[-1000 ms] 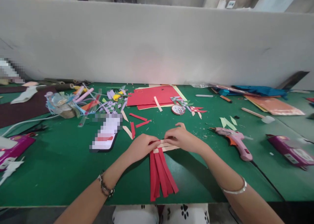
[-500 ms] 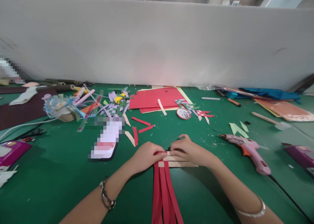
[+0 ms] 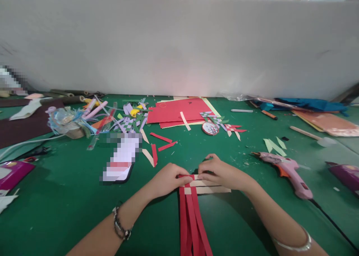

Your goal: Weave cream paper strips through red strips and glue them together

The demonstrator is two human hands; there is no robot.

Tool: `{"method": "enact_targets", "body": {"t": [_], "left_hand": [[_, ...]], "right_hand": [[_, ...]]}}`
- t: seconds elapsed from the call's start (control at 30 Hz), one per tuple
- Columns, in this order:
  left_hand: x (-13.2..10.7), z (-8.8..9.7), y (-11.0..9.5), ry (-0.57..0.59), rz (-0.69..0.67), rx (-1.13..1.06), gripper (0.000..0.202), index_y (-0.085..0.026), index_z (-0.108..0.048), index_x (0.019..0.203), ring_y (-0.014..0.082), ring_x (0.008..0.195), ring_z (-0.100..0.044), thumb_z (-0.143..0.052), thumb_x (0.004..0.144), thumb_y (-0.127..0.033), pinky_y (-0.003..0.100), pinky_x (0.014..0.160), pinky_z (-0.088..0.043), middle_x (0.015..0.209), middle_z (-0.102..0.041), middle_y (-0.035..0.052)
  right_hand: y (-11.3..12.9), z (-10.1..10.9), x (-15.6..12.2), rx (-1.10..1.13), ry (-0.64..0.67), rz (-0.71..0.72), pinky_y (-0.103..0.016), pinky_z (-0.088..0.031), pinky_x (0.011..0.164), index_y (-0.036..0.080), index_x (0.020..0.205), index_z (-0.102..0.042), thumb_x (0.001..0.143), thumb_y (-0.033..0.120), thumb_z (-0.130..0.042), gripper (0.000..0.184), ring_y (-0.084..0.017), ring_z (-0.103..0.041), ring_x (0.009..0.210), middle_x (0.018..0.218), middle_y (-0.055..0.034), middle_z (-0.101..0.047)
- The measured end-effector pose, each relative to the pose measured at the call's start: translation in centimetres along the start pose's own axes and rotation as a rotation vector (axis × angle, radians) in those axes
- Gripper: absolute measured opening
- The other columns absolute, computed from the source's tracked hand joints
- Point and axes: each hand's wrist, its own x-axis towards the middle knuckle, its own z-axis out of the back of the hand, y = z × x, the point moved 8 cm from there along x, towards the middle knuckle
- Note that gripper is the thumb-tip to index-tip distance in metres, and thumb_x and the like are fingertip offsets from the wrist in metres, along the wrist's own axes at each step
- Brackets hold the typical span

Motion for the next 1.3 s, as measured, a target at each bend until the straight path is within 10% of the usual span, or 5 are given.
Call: {"method": "enact_targets", "body": {"t": [0.4, 1.3], "left_hand": [[0.2, 1.0, 1.3, -0.084, 0.104, -0.156, 0.034, -0.018, -0.035, 0.050, 0.0092, 0.048, -0.032, -0.046, 0.072, -0.041, 0.021, 0.045, -0.021, 0.048, -0.032, -0.0059], [0.0, 0.2, 0.5, -0.138, 0.065, -0.058, 0.035, -0.017, -0.041, 0.051, 0.0101, 0.051, -0.029, -0.043, 0.072, -0.044, 0.021, 0.046, -0.023, 0.050, -0.031, -0.0053]], "right_hand": [[-0.4, 1.8, -0.7, 0.032, -0.108, -0.035, -0.021, -0.032, 0.055, 0.017, 0.070, -0.050, 0.086, 0.030, -0.035, 0.025, -0.010, -0.042, 0.058, 0.062, 0.0007, -0.051], [0.0, 1.4, -0.5, 0.181, -0.203, -0.050, -0.020, -0.037, 0.057, 0.016, 0.074, -0.060, 0.080, 0.027, -0.044, 0.020, -0.009, -0.049, 0.059, 0.067, 0.0002, -0.060]]}}
